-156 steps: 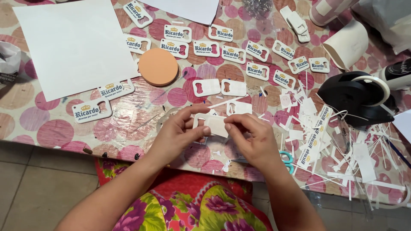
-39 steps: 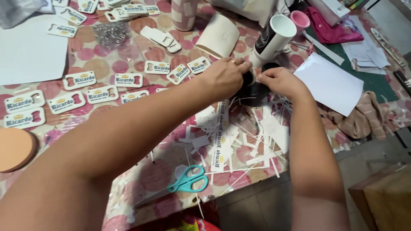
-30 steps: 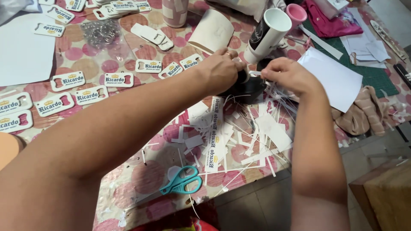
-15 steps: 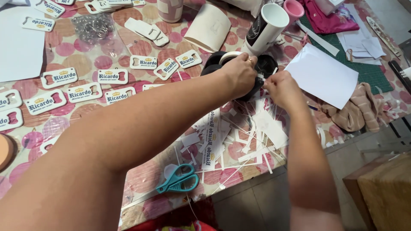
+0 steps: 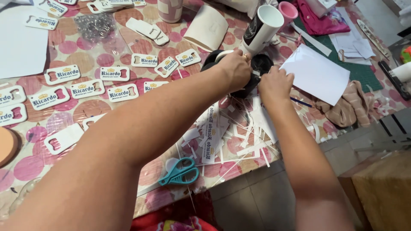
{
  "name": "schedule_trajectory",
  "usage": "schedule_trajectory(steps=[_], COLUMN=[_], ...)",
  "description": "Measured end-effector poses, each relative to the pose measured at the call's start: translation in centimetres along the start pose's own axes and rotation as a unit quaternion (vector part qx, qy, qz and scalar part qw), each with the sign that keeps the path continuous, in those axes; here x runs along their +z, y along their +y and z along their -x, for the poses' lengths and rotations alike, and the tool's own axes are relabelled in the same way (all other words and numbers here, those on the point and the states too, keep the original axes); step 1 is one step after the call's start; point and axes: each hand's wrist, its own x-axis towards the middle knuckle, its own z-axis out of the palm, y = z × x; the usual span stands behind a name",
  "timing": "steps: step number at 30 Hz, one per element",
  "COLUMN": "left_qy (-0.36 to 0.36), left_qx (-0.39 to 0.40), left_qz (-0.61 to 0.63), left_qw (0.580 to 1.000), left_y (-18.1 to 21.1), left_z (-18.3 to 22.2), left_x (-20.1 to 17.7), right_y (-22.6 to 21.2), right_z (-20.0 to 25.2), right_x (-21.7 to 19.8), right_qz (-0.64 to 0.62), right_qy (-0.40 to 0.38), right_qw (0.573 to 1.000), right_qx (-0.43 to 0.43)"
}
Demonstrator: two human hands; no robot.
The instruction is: Cutting out printed labels and assembling them onto plastic bases before using a heat press to finish the items.
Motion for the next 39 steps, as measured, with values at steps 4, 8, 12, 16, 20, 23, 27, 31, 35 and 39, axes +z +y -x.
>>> schedule_trajectory(steps=[4,8,12,16,20,23,27,31,35,39], left_qy=[0.026,0.035,-0.053,-0.014,0.063,0.144,0.255,0.271,0.273,0.275], left_qx=[0.021,-0.037,-0.304,-0.458,-0.560,-0.576,-0.529,-0.505,-0.472,-0.450], left_qz=[0.022,0.114,0.448,0.550,0.577,0.565,0.547,0.534,0.498,0.489], left_qw=[0.999,0.992,0.839,0.698,0.591,0.573,0.597,0.622,0.674,0.695], left_y=[-0.6,-1.5,-1.0,2.1,4.5,6.0,6.4,6.2,6.0,6.0], left_z=[1.0,4.1,9.8,15.0,18.5,19.3,20.2,20.2,20.9,21.0], left_x=[-4.2,-13.7,-18.9,-23.6,-25.0,-26.2,-27.1,-28.5,-28.7,-29.7], right_y=[3.0,2.9,-1.3,-7.1,-13.1,-16.6,-19.6,-20.3,-20.8,-20.7], right_z=[2.7,7.1,12.7,15.4,16.4,16.2,15.4,15.1,14.9,14.8], right_x=[-3.1,-10.9,-19.1,-20.0,-17.2,-17.8,-18.0,-19.3,-18.4,-18.1], right_qz=[-0.088,-0.260,-0.553,-0.758,-0.889,-0.919,-0.908,-0.899,-0.889,-0.886], right_qy=[0.028,0.084,0.104,0.091,0.051,0.026,0.016,0.024,0.025,0.012], right_qw=[0.995,0.961,0.820,0.630,0.417,0.352,0.363,0.373,0.393,0.405], right_qx=[0.023,0.048,0.103,0.144,0.182,0.174,0.208,0.227,0.234,0.227])
